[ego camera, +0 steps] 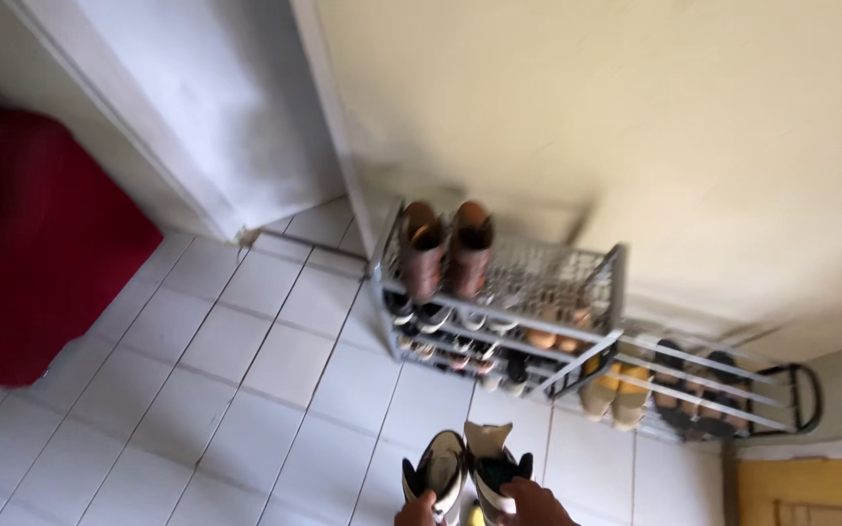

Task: The person removes multiple pairs of shoes from a metal shoe rack and places them on the floor. Then, using a cloth, the person wipes the metal shelves of the rack to clean them.

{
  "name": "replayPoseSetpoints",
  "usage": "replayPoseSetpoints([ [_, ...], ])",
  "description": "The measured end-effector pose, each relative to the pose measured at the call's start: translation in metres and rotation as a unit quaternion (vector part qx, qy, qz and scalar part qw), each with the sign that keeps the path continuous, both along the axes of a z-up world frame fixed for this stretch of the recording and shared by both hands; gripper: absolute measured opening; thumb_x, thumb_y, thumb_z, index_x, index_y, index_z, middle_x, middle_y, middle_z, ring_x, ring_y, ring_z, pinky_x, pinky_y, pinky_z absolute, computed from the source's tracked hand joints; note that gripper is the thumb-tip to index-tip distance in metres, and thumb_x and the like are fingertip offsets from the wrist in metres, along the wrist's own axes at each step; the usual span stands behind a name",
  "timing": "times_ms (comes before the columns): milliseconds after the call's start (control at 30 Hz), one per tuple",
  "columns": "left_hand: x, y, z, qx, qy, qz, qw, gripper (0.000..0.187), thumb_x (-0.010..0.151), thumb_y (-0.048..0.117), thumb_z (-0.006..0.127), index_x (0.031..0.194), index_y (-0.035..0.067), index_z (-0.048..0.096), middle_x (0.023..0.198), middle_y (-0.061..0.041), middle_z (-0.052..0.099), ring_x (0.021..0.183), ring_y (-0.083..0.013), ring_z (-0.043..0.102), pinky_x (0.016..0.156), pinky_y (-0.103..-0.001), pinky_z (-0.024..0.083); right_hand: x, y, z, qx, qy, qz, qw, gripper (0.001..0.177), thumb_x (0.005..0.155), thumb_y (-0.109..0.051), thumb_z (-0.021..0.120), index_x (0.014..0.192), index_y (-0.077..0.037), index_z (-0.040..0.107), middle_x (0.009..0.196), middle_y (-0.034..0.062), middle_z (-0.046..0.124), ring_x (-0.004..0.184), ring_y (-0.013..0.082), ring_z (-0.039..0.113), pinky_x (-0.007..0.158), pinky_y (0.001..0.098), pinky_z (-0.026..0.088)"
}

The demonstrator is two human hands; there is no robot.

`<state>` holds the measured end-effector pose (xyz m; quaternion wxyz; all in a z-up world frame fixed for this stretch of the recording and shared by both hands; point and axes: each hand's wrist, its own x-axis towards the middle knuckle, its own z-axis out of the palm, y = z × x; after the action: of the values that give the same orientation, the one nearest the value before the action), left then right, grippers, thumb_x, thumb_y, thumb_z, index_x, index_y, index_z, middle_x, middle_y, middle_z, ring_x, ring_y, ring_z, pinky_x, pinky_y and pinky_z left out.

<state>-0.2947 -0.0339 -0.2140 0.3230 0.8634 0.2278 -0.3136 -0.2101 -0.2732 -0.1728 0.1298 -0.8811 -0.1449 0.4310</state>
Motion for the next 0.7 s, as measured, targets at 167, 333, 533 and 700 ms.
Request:
replayPoseSetpoints([
  [167,-0.087,0.035,-0.047,-0.024,0.071,0.007,0.997,0.038,0.082,0.028,0.075,0.115,0.015,0.061,0.105,-0.014,0.072,0.11,-0.0352,0.071,0.101,-0.045,0.055,-0.081,0.039,-0.066,-0.046,0.104,-0.039,0.993,0.065,0.084,-0.039,0.078,0.142,-0.019,0.056,0.149,0.0073,0.055,0.138,0.0299,0.053,0.117,0.0414,0.044],
  [333,-0.122,0.084,-0.072,-0.025,0.084,0.04,0.995,0.04,0.09,0.026,0.069,0.124,0.012,0.054,0.113,-0.019,0.067,0.111,-0.0388,0.068,0.095,-0.053,0.055,-0.13,0.096,-0.156,0.007,0.007,0.062,0.998,0.06,0.088,-0.04,0.077,0.137,-0.015,0.054,0.138,0.0141,0.052,0.127,0.0345,0.055,0.103,0.0493,0.047],
  [533,-0.131,0.126,-0.148,-0.003,0.063,0.108,0.992,0.042,0.091,0.025,0.064,0.128,0.01,0.053,0.102,-0.022,0.072,0.097,-0.0424,0.072,0.084,-0.057,0.058,-0.174,0.144,-0.29,0.089,-0.108,0.054,0.989,0.055,0.083,-0.029,0.076,0.131,-0.012,0.056,0.128,0.0152,0.057,0.12,0.0352,0.059,0.091,0.0517,0.051],
  [700,-0.106,0.149,-0.254,0.044,-0.031,0.197,0.979,0.038,0.09,0.023,0.064,0.126,0.013,0.057,0.095,-0.025,0.072,0.088,-0.0462,0.071,0.078,-0.058,0.057,-0.15,0.199,-0.417,0.137,-0.213,0.094,0.963,0.049,0.089,-0.03,0.072,0.131,-0.009,0.058,0.133,0.0204,0.056,0.109,0.0359,0.064,0.087,0.0484,0.056],
])
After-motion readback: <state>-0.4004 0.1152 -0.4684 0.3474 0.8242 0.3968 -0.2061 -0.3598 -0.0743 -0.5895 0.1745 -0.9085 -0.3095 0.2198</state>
